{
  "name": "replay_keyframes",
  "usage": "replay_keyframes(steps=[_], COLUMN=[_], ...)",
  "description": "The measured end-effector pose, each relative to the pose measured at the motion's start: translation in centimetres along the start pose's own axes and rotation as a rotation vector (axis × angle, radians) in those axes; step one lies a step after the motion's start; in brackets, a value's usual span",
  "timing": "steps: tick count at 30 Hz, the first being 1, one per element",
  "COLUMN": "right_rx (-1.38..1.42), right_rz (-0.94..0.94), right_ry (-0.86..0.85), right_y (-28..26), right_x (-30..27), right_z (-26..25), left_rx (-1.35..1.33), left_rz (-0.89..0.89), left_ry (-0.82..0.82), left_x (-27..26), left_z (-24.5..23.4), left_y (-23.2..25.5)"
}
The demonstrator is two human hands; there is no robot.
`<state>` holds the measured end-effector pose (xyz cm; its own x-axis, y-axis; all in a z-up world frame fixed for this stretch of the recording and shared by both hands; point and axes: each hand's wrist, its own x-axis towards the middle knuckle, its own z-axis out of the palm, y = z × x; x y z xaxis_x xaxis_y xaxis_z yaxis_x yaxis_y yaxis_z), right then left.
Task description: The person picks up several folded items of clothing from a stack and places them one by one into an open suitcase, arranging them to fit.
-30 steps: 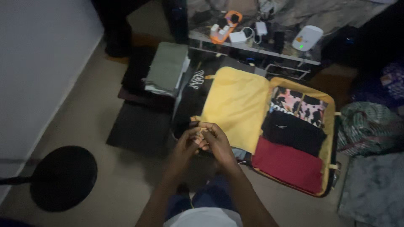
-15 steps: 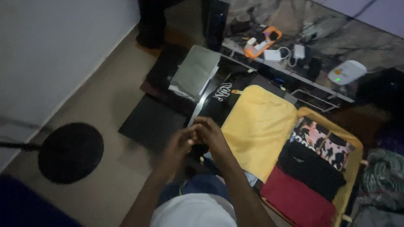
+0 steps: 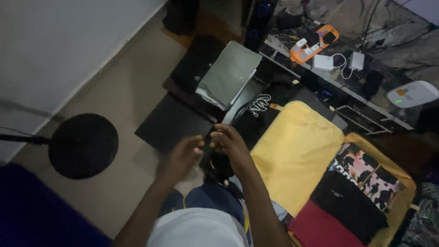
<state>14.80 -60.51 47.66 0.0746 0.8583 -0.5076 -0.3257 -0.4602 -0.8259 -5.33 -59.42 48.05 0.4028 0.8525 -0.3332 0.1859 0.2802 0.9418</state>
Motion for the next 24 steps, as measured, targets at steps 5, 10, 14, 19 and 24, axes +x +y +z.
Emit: replay_keyframes(steps=[5, 10, 14, 19, 24], right_rx=[0.047, 0.045, 0.028, 0.063, 0.249], right_rz=[-0.047, 0.021, 0.048, 0.04, -0.072], right_ry=[0.037, 0.094, 0.173, 0.256, 0.223], right_y=[0.5, -1.6, -1.3, 1.8, 3.9], right_x=[3.4, 7.9, 10.8, 19.2, 25.8], right_z=[1.7, 5.9, 10.9, 15.0, 15.8], left_rx=[-0.09, -0.068, -0.015, -0.107, 0.478], left_rz=[-0.167, 0.005, -0.133, -0.051, 0.209], left_ry=[-0.025, -0.135, -0.239, -0.367, -0.387], left_x=[3.2, 8.3, 13.3, 22.2, 34.9], left_z=[-3.7, -8.3, -13.7, -19.8, -22.6], left_y=[-0.4, -1.0, -2.3, -8.3, -13.8])
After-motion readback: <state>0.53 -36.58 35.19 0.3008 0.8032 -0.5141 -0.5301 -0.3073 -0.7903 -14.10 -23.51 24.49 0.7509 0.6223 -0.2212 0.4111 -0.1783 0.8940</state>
